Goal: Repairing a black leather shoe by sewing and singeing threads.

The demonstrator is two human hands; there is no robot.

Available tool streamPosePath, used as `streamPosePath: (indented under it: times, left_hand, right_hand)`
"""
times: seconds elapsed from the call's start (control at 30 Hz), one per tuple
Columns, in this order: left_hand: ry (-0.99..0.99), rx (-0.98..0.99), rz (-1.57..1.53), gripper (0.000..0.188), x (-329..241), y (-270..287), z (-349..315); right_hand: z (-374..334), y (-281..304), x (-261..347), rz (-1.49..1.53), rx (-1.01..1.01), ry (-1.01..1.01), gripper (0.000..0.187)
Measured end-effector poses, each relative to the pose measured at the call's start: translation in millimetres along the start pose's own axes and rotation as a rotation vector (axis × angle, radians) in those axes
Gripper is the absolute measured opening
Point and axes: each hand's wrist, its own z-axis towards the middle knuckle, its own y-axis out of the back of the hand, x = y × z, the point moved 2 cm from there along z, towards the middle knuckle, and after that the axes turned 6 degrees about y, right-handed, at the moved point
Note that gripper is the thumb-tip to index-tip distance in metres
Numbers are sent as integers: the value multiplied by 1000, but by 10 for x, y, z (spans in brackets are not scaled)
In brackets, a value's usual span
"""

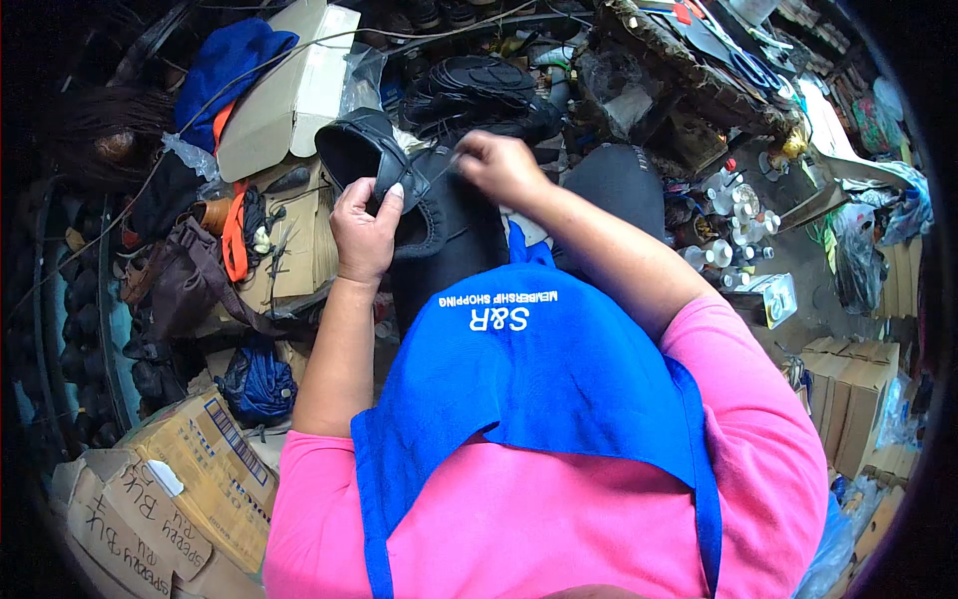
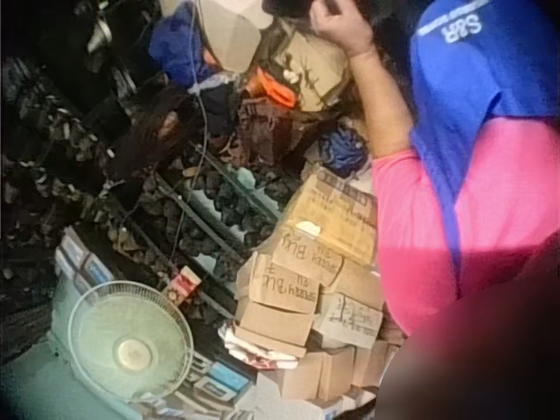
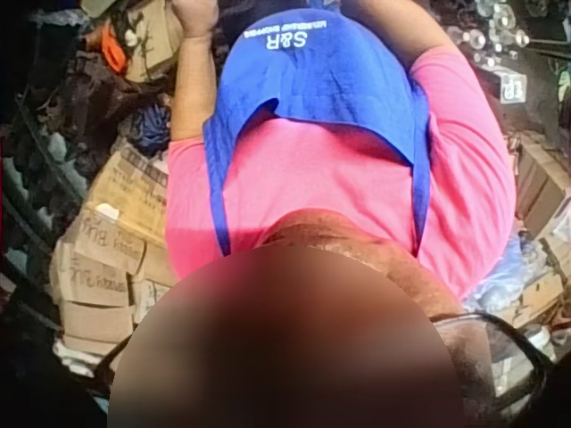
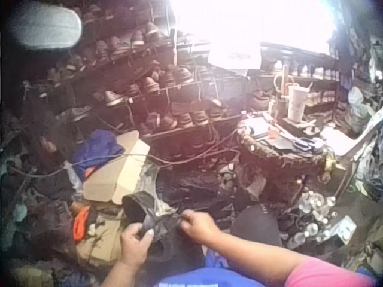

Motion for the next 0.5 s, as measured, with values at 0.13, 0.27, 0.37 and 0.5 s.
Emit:
streamPosePath:
  times: [0.13, 0.27, 0.37, 0.5]
  left_hand:
    - [146, 164, -265, 11, 45, -54, 75]
    - [238, 242, -282, 10, 179, 21, 224]
    - [288, 397, -297, 7, 254, 63, 219]
    - [317, 413, -354, 8, 184, 28, 212]
  right_hand:
    - [104, 441, -302, 440, -310, -345, 18]
    - [48, 795, -393, 1160, -438, -519, 28]
    - [70, 1017, -303, 1434, -589, -531, 22]
    - [75, 1254, -234, 1384, -426, -348, 26]
